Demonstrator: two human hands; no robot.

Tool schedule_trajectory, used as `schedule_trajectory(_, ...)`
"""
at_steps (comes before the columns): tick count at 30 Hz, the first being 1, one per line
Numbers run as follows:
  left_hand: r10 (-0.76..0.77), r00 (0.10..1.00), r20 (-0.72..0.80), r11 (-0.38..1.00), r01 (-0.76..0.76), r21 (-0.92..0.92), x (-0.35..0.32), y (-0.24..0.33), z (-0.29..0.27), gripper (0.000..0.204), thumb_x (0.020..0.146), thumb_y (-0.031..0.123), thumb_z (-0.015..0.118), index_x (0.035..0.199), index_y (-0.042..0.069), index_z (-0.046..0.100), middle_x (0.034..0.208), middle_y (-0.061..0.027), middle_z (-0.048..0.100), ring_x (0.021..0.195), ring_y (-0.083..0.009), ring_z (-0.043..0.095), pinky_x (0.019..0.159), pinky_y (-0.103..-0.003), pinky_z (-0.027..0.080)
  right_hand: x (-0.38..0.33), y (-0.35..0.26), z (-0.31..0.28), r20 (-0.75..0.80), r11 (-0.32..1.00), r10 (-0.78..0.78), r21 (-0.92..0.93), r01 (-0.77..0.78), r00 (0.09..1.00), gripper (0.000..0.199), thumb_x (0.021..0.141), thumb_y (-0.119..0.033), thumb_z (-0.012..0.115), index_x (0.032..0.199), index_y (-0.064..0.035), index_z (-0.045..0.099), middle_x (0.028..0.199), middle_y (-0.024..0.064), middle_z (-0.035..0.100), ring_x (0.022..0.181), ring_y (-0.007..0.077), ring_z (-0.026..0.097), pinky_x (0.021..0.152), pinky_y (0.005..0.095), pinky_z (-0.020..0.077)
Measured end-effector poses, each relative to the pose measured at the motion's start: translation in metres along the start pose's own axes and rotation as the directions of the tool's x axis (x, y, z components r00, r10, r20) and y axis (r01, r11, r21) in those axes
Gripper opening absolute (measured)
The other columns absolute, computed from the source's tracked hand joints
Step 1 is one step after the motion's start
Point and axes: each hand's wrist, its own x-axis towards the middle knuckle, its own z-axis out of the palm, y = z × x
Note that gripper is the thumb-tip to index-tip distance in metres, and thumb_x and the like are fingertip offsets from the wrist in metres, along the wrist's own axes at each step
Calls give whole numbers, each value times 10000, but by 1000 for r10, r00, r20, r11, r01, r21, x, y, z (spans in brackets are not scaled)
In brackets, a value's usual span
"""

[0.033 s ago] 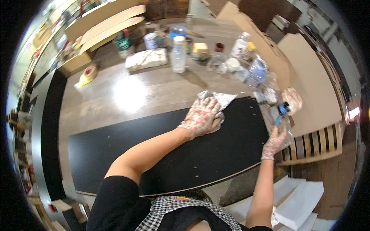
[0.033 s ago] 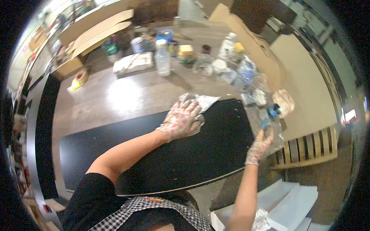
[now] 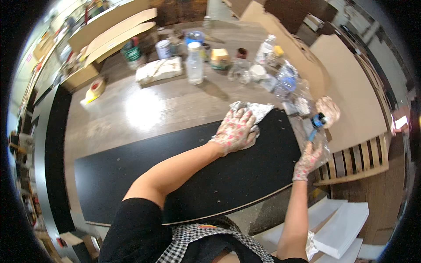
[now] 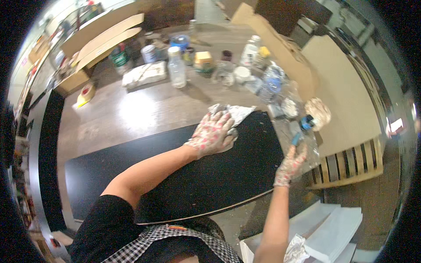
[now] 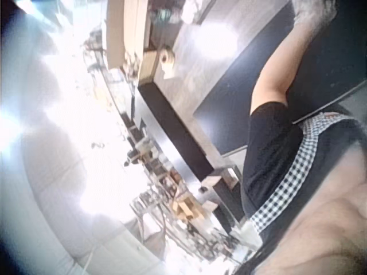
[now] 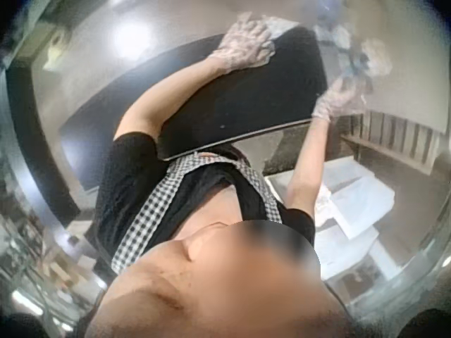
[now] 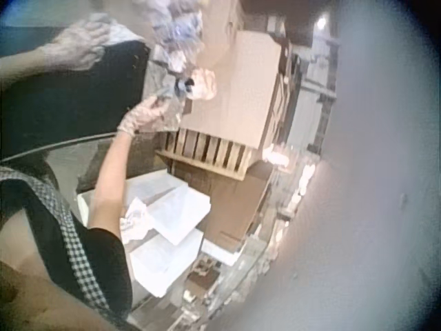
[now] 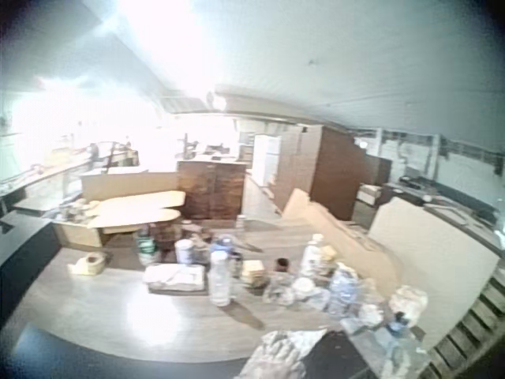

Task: The person sands a large black rectangular wood panel using a sanding block and wipes it with a cloth. They repeatedly sand edges and surfaces, then wipe away dust, and briefly use a small metal tool to scrape a spot on the panel.

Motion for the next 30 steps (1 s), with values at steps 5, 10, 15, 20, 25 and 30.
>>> schedule_trajectory(5,208,942,-264,976,-218,-10,101,87,76,531,862,356,522,1249,-6,569,1310,-221,545,1314,-396,416,1108,-519,286,-4,-1,8,-111,936,5,350,35,994,557,980,-138,537,1451,40,297,1498,221,328,1377,315,340,1149,433,271)
schedule_trajectory(10,442,895,54,884,-425,-195,30,168,71,568,850,408,545,1271,27,566,1356,-189,512,1344,-345,399,1099,-565,291,-6,11,-44,-236,838,124,546,26,964,546,973,-114,520,1454,25,302,1495,209,325,1359,303,353,1136,421,292)
schedule_trajectory(15,307,950,57,937,-313,154,37,105,73,562,842,386,584,1297,61,535,1388,-194,490,1324,-344,435,1047,-532,363,-11,38,-131,-398,878,158,476,56,904,473,987,-105,497,1429,10,373,1137,117,558,895,163,573,820,304,488)
schedule_trajectory(20,-88,990,-109,893,126,431,-29,-18,-6,446,883,274,591,1306,138,554,1399,-152,502,1308,-336,462,1073,-521,356,-29,63,-137,-184,757,309,642,-124,933,462,971,-89,510,1414,-9,405,1290,107,510,958,174,559,849,312,481)
schedule_trajectory(25,-394,905,-158,763,418,494,-79,-60,-50,467,898,324,593,1285,64,573,1327,-185,562,1307,-364,459,1117,-500,311,-46,58,-127,-77,657,295,740,-144,952,457,966,-108,528,1400,-15,422,1300,109,522,964,165,576,833,298,468)
schedule_trajectory(30,159,955,-249,959,-89,269,-9,68,49,563,797,280,619,1292,25,535,1331,-218,532,1337,-436,385,1116,-588,250,-52,41,-126,23,655,298,722,-222,954,460,962,-111,535,1390,12,421,1320,114,505,1002,167,565,863,309,462)
